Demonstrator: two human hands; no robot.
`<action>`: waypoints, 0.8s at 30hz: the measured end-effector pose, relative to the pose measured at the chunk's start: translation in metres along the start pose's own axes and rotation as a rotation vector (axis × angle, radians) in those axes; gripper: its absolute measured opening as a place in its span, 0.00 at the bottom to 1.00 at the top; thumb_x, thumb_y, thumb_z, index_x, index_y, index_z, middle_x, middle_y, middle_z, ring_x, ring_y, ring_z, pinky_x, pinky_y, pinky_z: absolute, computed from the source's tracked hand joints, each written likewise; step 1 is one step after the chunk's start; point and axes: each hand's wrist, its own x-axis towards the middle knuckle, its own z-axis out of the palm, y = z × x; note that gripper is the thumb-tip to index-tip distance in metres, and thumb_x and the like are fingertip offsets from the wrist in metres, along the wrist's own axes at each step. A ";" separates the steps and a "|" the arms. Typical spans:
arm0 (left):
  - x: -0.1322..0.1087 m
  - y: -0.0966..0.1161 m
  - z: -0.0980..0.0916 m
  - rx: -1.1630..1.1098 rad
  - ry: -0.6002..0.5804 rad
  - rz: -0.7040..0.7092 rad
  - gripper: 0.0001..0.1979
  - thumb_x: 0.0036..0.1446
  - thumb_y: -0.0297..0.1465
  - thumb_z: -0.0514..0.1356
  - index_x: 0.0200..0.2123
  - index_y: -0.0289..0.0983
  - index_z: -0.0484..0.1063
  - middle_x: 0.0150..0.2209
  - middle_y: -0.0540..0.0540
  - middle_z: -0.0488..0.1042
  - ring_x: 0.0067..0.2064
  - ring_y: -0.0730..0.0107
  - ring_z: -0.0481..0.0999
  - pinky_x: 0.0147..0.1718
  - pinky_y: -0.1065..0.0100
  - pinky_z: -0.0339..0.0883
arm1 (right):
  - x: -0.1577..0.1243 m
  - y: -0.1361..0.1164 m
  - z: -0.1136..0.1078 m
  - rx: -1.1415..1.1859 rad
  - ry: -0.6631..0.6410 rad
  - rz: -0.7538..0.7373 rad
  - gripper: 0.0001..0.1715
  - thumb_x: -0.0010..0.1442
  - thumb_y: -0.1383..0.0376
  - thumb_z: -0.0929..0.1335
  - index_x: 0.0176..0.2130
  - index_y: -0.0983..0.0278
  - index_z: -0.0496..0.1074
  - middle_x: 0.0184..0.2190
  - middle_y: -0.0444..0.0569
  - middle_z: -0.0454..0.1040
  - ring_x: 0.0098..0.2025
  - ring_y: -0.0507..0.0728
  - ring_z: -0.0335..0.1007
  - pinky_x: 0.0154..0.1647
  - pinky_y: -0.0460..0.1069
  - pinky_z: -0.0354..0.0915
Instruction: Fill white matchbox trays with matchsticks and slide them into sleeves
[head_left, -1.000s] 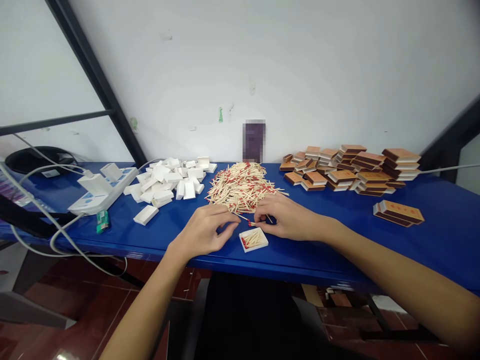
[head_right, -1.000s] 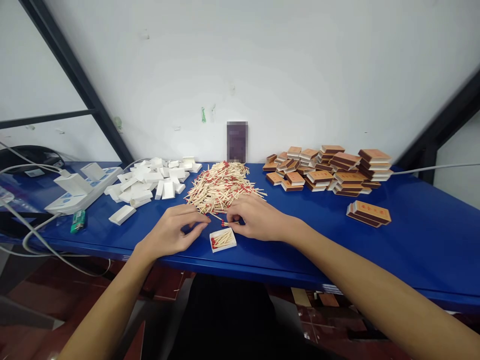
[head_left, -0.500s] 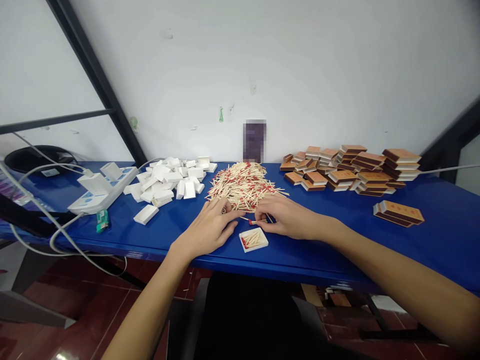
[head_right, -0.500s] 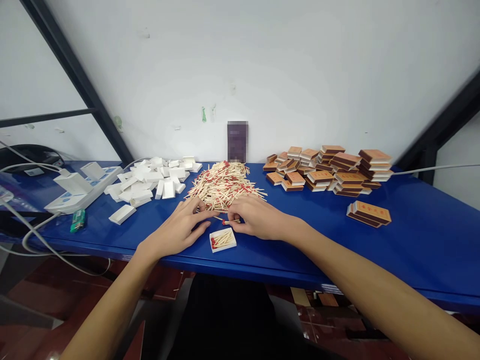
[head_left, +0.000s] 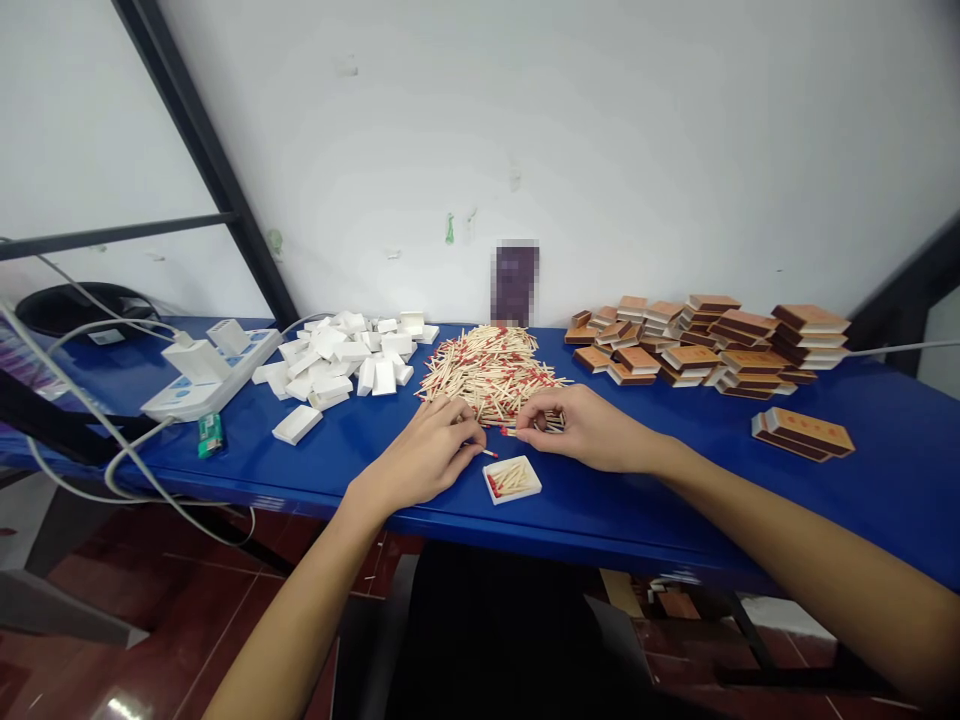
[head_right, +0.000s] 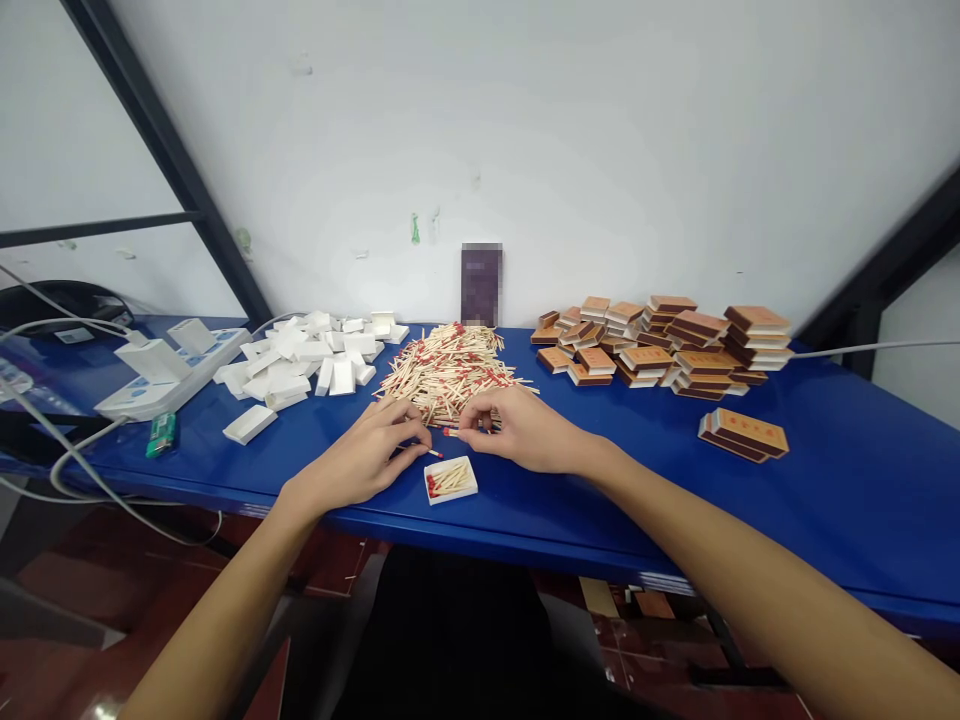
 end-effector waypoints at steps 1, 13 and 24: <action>0.000 0.000 0.001 -0.015 0.009 -0.002 0.10 0.69 0.31 0.52 0.40 0.37 0.72 0.41 0.45 0.70 0.46 0.61 0.68 0.51 0.57 0.61 | 0.000 0.000 0.000 0.003 0.008 -0.001 0.09 0.62 0.61 0.68 0.34 0.62 0.76 0.32 0.45 0.80 0.34 0.54 0.72 0.37 0.48 0.64; -0.003 -0.001 0.004 -0.154 0.351 -0.011 0.19 0.68 0.23 0.46 0.57 0.40 0.67 0.40 0.44 0.65 0.40 0.67 0.68 0.42 0.64 0.66 | 0.000 -0.003 0.002 0.026 0.027 -0.019 0.13 0.66 0.57 0.66 0.37 0.63 0.76 0.34 0.47 0.79 0.35 0.54 0.72 0.37 0.49 0.65; 0.011 0.029 0.013 -0.646 0.447 -0.242 0.05 0.59 0.32 0.63 0.36 0.36 0.78 0.35 0.46 0.80 0.37 0.68 0.78 0.39 0.68 0.71 | 0.000 -0.018 0.017 0.022 0.384 -0.117 0.08 0.65 0.63 0.67 0.36 0.63 0.74 0.32 0.48 0.78 0.34 0.54 0.72 0.37 0.49 0.66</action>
